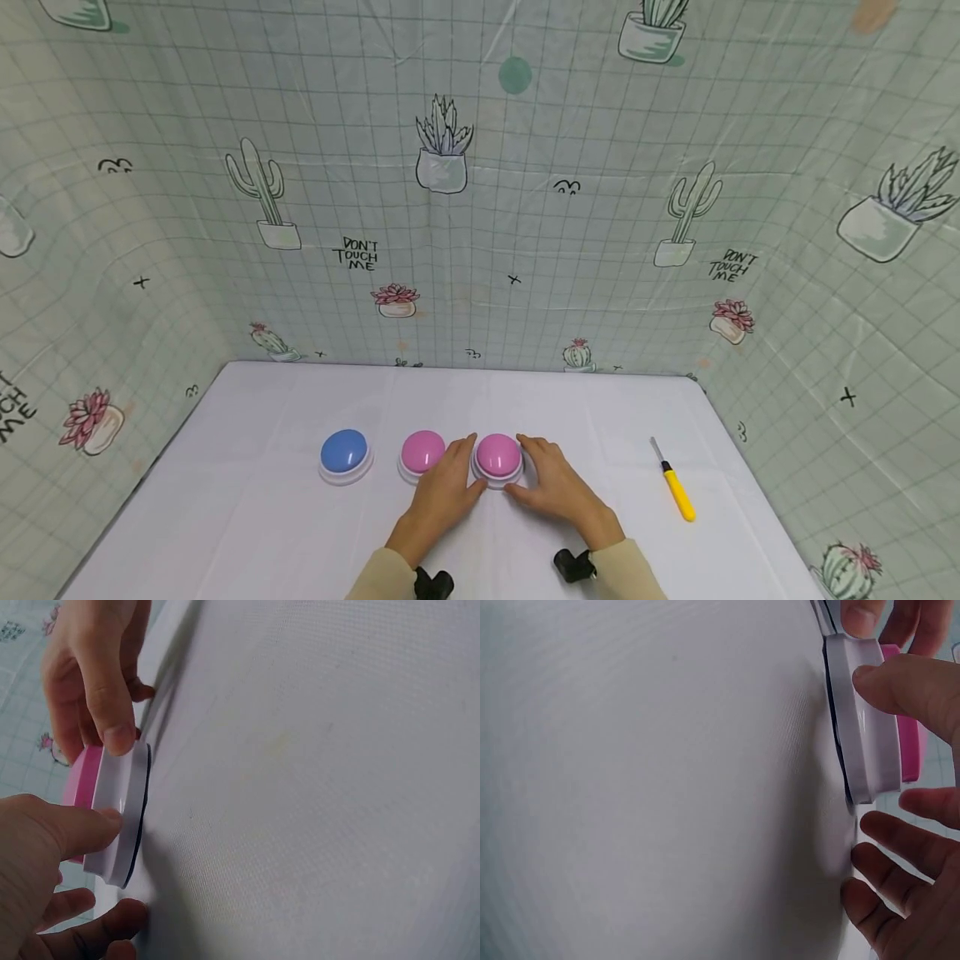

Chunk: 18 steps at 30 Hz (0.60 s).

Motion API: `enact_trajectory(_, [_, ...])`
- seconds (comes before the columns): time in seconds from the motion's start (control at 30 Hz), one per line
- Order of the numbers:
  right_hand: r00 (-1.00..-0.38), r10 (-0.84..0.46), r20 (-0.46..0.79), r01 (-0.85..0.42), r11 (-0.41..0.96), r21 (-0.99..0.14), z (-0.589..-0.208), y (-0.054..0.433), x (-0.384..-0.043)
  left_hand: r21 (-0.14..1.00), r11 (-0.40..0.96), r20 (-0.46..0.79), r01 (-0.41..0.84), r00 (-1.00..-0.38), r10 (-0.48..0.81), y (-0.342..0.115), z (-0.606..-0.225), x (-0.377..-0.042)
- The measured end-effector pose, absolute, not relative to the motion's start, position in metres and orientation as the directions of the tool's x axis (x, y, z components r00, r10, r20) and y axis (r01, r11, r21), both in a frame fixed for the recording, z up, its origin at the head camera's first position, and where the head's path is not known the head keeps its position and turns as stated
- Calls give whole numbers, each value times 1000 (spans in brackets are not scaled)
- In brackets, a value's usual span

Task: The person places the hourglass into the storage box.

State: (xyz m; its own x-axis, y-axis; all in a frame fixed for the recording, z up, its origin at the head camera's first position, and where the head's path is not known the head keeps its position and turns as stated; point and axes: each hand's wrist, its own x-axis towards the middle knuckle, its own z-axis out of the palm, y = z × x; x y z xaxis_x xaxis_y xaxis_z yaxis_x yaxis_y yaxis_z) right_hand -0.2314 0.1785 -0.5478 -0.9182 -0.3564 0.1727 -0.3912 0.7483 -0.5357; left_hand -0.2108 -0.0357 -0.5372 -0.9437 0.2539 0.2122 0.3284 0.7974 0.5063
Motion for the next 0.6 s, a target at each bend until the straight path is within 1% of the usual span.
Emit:
enact_trajectory(0.27, [-906,-369,208,-422,746,-514,-550,178,-233,506,807,175,304,-952,250,-34,-532,-211])
enact_trajectory(0.6, [-904,-365,222,-427,758,-493,-551,177,-232,510,807,149,299,-954,260,-32,-534,-212])
